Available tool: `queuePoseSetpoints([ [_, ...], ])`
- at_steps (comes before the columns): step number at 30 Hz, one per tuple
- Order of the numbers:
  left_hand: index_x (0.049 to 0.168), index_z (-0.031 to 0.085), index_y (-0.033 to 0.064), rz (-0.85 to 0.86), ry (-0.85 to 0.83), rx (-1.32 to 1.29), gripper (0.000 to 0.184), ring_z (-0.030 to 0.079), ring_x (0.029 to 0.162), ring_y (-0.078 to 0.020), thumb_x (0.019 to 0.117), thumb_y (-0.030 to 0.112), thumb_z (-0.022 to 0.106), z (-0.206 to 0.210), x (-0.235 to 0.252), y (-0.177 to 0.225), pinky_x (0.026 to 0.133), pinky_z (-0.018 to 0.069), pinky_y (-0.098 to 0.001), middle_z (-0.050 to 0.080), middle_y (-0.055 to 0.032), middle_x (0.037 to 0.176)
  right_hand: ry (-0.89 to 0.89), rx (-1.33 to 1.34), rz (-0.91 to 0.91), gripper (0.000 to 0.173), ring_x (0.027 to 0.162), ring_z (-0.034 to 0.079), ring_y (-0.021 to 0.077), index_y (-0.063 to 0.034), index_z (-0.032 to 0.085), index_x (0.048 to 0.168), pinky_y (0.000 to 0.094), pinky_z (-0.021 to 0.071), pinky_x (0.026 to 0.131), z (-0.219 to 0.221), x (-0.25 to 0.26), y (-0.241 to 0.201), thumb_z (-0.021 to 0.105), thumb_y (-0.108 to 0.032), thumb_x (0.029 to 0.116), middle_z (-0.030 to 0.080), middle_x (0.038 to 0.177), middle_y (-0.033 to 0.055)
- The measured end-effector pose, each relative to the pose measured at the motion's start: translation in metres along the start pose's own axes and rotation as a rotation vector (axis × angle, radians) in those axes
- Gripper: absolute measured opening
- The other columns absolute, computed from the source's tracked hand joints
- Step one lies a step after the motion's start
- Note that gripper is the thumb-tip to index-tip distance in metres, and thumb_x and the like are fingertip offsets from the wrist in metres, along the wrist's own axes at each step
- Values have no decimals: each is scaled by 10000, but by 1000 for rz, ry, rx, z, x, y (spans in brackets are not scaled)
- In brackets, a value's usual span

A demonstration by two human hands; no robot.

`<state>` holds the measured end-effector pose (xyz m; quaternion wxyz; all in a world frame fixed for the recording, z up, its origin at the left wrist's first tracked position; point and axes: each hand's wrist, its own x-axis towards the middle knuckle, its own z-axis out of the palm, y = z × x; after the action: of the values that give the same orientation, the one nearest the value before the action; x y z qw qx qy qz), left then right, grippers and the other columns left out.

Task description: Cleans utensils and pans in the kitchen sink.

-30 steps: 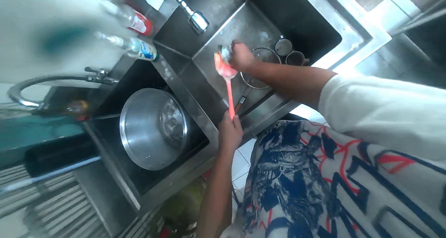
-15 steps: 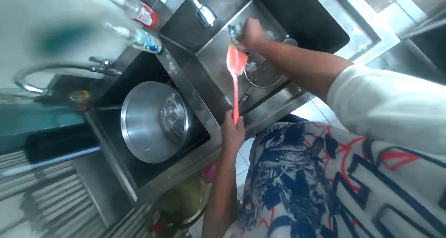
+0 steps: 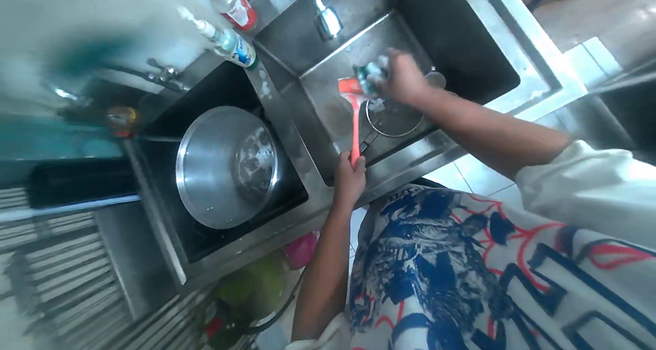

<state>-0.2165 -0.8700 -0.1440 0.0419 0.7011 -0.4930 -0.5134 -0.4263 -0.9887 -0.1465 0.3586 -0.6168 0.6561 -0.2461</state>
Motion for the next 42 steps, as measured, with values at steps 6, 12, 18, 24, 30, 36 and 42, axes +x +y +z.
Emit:
queuePoseSetpoints([
  [6,1313,591,-31,170,61,187,318,664,896,-271,1075,167,517,16,-19,3,854,549,-439,673,-200,1025,-108,-63,182,339,1229,606,440,96,653,1189,605,513,1005,50,17,1,714,-98,917,573,1359,281],
  [12,1364,563,-29,157,96,228,359,677,881,-273,1074,179,528,17,-26,-5,842,557,-430,685,-203,1020,-204,-33,361,298,1190,637,431,75,647,1162,621,518,957,46,62,11,682,-120,940,647,1241,284],
  [18,1318,579,-23,145,119,308,307,684,856,-309,1079,157,508,0,-11,-4,820,560,-468,683,-206,958,-194,33,292,384,1166,633,459,114,617,1197,623,513,978,61,6,-11,731,-121,915,620,1255,311],
  [24,1279,600,-39,264,173,308,286,654,742,-256,1059,127,525,-1,-21,-10,730,554,-424,666,-172,856,-189,63,421,394,1236,612,430,94,618,1232,618,496,1004,57,73,19,683,-179,955,623,1298,295],
  [30,1305,574,-45,181,150,347,305,684,835,-326,1072,143,516,-7,-7,-8,802,563,-484,678,-220,934,-120,145,394,349,1138,656,437,102,635,1173,607,522,963,62,15,-7,716,-134,930,657,1198,299],
  [36,1292,583,-39,238,167,421,304,689,799,-308,1057,147,532,-12,-22,-7,775,570,-475,685,-200,895,-162,47,284,326,1216,625,415,84,635,1195,596,517,990,46,66,-31,679,-103,932,625,1293,277],
  [42,1348,574,-53,224,162,385,360,705,887,-316,1058,157,530,-1,-26,-14,853,567,-473,707,-220,982,-128,50,337,379,1213,632,416,74,622,1227,600,513,995,45,79,-14,707,-141,927,639,1279,276],
])
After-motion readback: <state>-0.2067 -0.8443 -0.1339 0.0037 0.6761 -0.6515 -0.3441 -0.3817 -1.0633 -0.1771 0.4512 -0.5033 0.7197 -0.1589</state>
